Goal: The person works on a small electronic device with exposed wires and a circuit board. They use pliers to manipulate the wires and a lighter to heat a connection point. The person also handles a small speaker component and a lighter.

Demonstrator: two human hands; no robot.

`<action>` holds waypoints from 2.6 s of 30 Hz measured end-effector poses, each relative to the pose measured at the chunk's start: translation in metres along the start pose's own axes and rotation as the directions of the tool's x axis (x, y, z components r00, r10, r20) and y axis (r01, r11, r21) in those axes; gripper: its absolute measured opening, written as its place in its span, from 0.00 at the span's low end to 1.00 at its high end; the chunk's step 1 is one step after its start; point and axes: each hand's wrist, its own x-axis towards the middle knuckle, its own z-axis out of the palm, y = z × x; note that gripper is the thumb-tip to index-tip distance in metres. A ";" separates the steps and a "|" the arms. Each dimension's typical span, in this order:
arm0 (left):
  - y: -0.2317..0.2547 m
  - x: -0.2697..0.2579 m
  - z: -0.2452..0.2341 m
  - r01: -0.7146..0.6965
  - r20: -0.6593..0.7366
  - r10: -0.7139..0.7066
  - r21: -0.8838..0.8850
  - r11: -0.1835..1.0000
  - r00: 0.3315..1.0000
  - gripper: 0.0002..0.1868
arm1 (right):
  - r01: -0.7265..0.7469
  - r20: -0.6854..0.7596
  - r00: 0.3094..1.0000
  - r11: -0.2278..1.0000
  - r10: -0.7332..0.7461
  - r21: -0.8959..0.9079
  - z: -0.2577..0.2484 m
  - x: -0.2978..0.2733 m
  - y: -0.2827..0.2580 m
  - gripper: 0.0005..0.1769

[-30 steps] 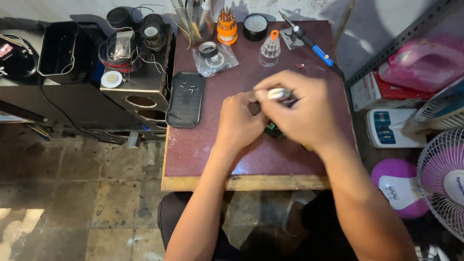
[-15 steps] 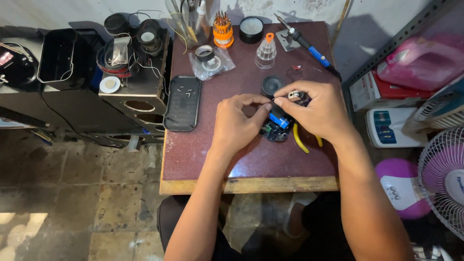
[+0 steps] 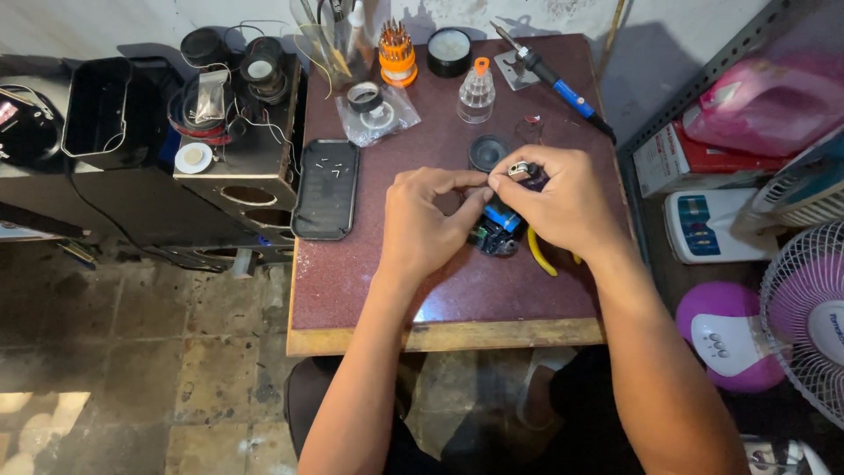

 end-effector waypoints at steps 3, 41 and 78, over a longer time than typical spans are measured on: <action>0.004 -0.001 -0.002 0.007 0.000 -0.007 0.061 0.998 1.000 0.08 | 0.007 -0.019 1.000 1.000 -0.007 0.006 0.001 0.001 0.000 0.04; -0.015 0.008 -0.024 0.230 -0.075 -0.222 0.128 0.965 0.972 0.16 | -0.516 0.153 0.796 0.790 0.585 -0.332 -0.074 -0.005 0.029 0.14; -0.016 0.004 -0.022 0.294 -0.006 -0.298 0.194 0.936 0.955 0.13 | -0.303 0.143 0.838 0.667 0.527 -0.681 -0.017 -0.014 -0.018 0.19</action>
